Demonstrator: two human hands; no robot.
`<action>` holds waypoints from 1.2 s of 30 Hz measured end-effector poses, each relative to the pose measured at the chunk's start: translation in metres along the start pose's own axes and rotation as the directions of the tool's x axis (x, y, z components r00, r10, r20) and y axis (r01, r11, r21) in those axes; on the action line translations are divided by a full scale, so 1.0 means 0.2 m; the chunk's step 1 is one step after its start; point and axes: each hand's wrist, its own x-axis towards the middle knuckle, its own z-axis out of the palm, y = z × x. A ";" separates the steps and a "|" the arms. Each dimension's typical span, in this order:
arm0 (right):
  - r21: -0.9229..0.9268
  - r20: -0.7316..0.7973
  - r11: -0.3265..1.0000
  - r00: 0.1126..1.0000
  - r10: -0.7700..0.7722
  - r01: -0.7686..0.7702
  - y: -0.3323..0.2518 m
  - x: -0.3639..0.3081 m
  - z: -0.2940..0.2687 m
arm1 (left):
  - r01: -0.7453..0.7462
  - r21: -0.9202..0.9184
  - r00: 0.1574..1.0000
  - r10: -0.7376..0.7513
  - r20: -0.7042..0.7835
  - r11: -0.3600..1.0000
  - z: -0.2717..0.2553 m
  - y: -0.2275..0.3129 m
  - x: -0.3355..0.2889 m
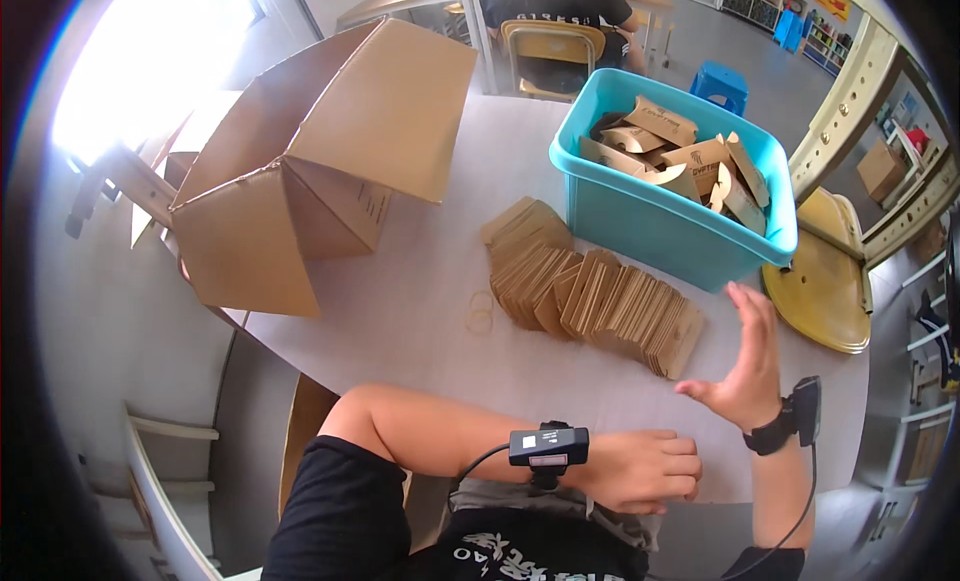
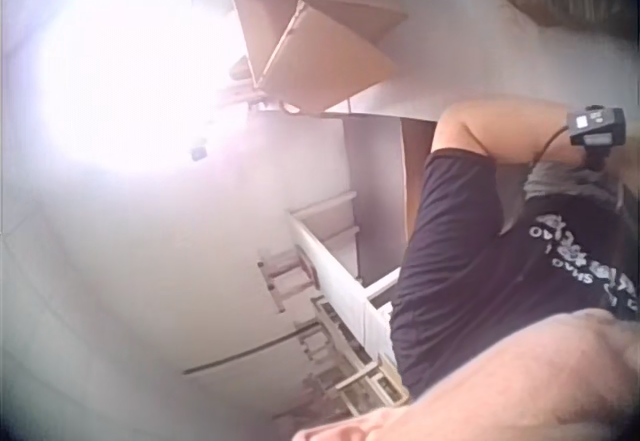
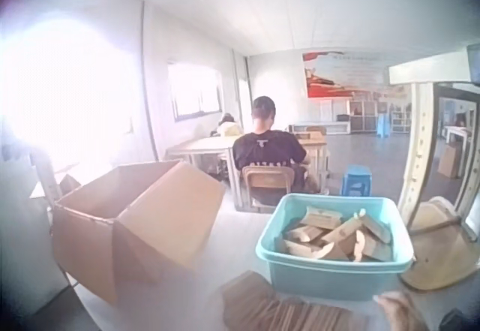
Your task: Sorting and counting cardboard shoe labels or tags.
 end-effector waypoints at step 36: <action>0.828 0.318 0.517 0.942 -0.111 -0.219 -0.07 -0.16 -0.09 | 0.009 0.678 0.931 0.241 -0.274 0.735 -0.46 0.04 0.00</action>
